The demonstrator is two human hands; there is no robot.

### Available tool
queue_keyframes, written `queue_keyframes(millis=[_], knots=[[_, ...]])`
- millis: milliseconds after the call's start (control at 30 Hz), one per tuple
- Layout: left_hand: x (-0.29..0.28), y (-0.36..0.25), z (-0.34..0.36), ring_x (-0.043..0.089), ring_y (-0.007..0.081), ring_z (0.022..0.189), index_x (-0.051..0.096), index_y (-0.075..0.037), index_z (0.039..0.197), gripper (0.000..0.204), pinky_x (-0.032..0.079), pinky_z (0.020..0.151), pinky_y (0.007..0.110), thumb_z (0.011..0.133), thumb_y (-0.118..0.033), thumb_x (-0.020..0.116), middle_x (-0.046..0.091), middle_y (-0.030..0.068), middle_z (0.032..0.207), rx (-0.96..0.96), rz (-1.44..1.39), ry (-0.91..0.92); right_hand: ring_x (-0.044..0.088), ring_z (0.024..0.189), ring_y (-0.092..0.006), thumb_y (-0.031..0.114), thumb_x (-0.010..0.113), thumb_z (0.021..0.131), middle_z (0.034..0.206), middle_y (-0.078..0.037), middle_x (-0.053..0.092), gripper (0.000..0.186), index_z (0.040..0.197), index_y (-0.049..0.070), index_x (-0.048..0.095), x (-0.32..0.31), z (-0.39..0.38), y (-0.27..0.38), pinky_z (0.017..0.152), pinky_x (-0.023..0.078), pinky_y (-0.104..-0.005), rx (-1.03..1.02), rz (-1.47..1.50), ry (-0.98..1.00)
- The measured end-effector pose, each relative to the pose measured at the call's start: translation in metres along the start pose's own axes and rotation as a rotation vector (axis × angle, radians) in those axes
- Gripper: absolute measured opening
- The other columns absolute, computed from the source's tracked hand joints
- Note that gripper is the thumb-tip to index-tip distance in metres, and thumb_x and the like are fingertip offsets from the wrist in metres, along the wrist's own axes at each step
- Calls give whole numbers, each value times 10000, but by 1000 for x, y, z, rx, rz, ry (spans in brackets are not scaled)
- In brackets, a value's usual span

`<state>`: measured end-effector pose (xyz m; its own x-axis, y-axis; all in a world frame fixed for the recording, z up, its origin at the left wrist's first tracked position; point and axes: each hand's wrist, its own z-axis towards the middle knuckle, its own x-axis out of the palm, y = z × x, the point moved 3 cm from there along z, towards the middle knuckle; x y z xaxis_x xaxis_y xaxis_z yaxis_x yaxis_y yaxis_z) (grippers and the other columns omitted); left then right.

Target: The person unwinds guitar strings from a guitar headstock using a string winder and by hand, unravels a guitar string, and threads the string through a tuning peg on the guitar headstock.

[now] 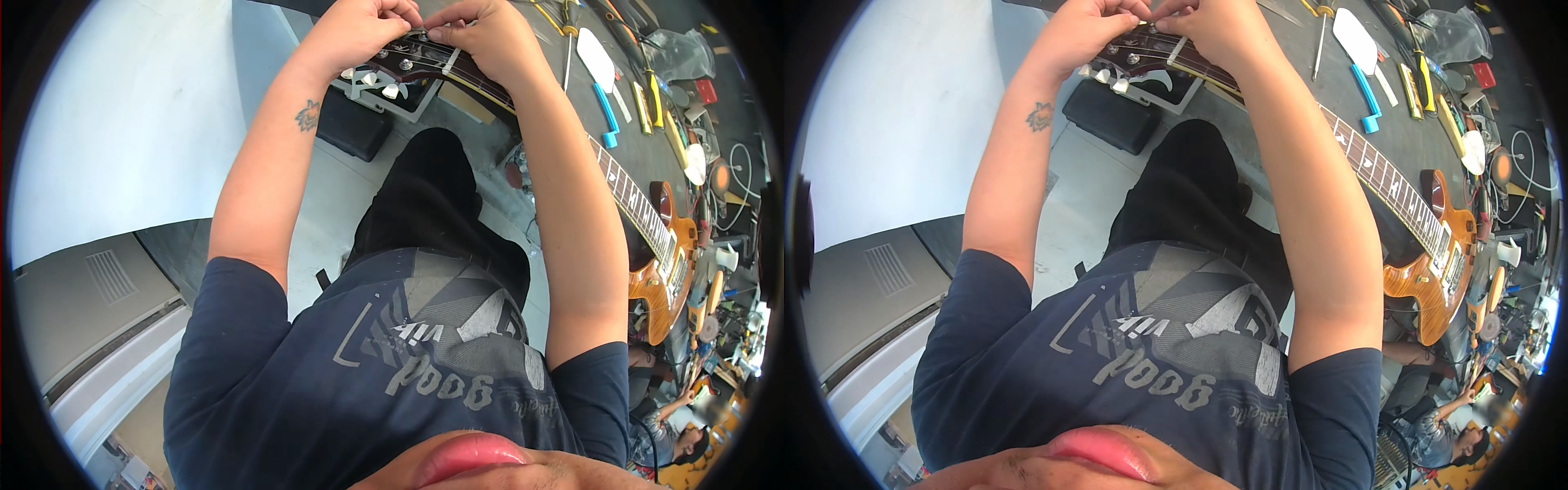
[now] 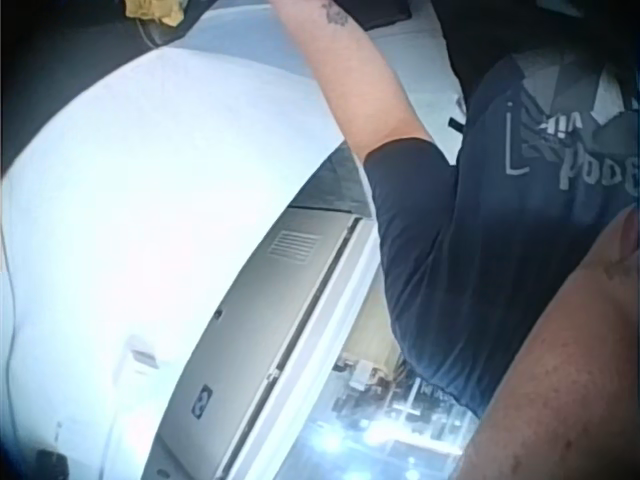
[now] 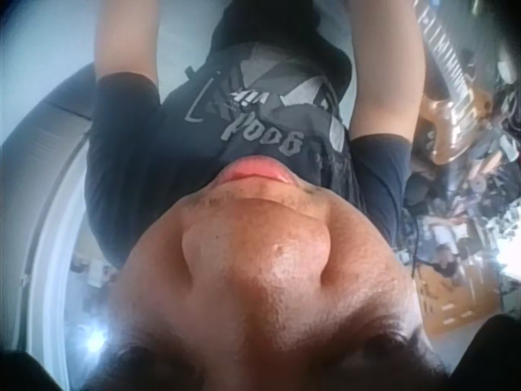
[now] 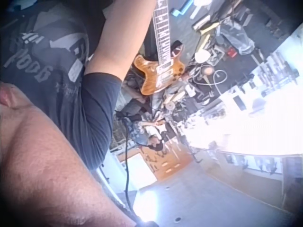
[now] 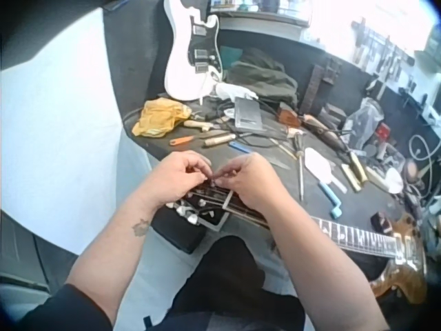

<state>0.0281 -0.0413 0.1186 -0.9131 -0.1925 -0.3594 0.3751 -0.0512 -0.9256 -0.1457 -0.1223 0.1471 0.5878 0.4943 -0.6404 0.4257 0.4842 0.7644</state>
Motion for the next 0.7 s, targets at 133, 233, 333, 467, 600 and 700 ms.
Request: queue_keyframes(millis=[133,233,333,467,600,700], knots=[[0,0,-2,629,107,671,735,22,964,125,500,585,263,896,-45,654,704,58,859,20,25,-31,653,666,-164,125,814,811,771,-113,755,182,979,55,828,0,-1,2,664,525,-320,40,-37,-14],[-1,1,-4,627,104,662,735,20,968,124,499,580,262,896,-44,656,705,54,849,-27,-31,-34,671,665,-177,126,817,807,787,-134,767,184,976,56,829,-1,-2,4,676,536,-326,59,-32,-18],[-1,1,-6,627,101,660,732,21,968,125,500,579,260,894,-45,658,704,50,841,-54,-80,-36,678,663,-186,125,818,804,792,-145,768,187,974,49,826,-2,-3,8,678,538,-336,59,-80,-50],[-2,0,-6,636,108,697,731,30,976,135,507,611,261,885,-41,661,702,49,843,-15,-62,-37,681,669,-209,131,827,796,806,-145,766,195,973,49,825,-1,-8,13,681,537,-347,95,-83,-58],[-3,1,-6,641,115,732,733,33,986,144,511,646,264,879,-32,662,701,50,857,18,-75,-25,697,716,-275,133,835,780,821,-167,740,198,962,56,816,0,-10,16,684,535,-372,-9,-180,-112],[-5,8,-5,638,111,722,730,30,986,138,513,632,262,880,-31,667,700,49,865,129,-85,-52,711,756,-307,140,840,774,843,-186,728,199,953,58,809,1,-11,24,692,538,-393,-111,-264,-146]])
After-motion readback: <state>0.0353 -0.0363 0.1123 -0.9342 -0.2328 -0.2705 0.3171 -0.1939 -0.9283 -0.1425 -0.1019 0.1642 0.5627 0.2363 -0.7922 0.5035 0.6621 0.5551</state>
